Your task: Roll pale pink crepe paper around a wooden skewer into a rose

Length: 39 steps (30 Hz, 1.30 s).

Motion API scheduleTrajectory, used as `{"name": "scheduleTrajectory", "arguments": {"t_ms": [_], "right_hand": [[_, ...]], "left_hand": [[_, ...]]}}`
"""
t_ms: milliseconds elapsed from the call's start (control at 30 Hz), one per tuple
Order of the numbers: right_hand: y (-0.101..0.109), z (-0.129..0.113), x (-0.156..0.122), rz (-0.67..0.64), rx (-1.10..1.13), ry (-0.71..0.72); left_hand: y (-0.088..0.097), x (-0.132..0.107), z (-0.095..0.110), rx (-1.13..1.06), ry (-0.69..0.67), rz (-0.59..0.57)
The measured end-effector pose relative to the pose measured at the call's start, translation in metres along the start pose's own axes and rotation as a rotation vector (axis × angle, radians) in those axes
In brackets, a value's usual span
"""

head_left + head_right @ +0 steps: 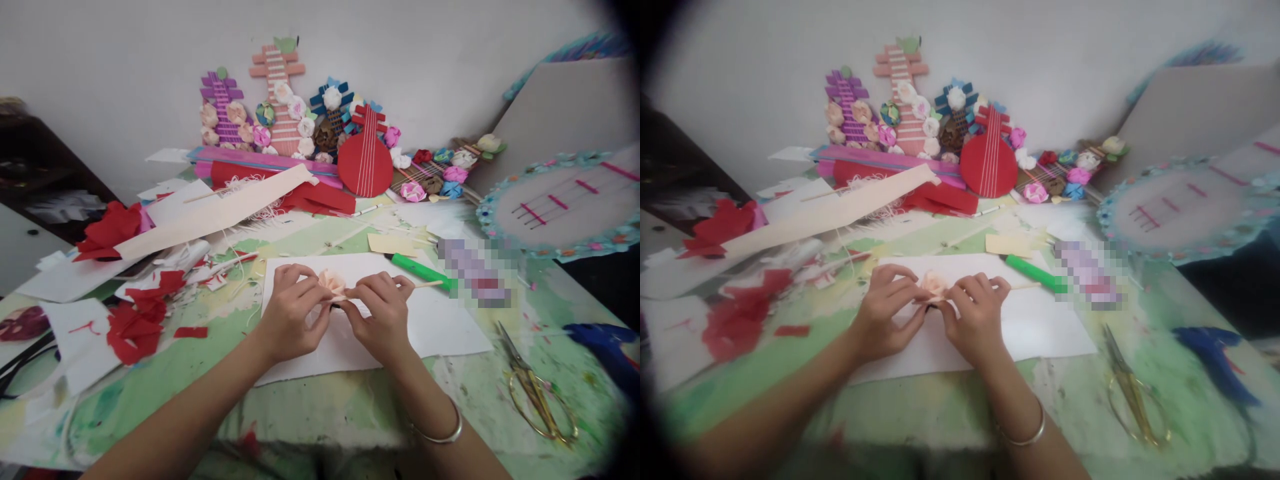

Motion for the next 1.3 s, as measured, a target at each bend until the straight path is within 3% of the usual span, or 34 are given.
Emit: {"name": "scheduleTrajectory", "arguments": {"t_ms": [367, 600, 967, 1300], "right_hand": [[-0.003, 0.005, 0.001, -0.026, -0.105, 0.023], [-0.002, 0.010, 0.001, -0.070, -0.041, -0.033], [-0.001, 0.006, 0.002, -0.005, -0.032, -0.021], [-0.002, -0.001, 0.001, 0.010, -0.119, 0.074]], "left_hand": [[-0.011, 0.000, -0.006, 0.044, 0.008, -0.081], [-0.011, -0.001, -0.007, 0.109, -0.016, -0.032], [-0.011, -0.001, -0.006, 0.130, -0.020, -0.021], [-0.010, -0.002, -0.002, 0.194, -0.078, 0.030]]}}
Point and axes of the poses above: each hand's wrist, its own x-axis towards the middle knuckle, its own y-axis out of the back of the hand, z = x × y, the point moved 5 cm from there along x, towards the middle knuckle, and after that the axes turned 14 degrees about x, right-handed, at the moved point
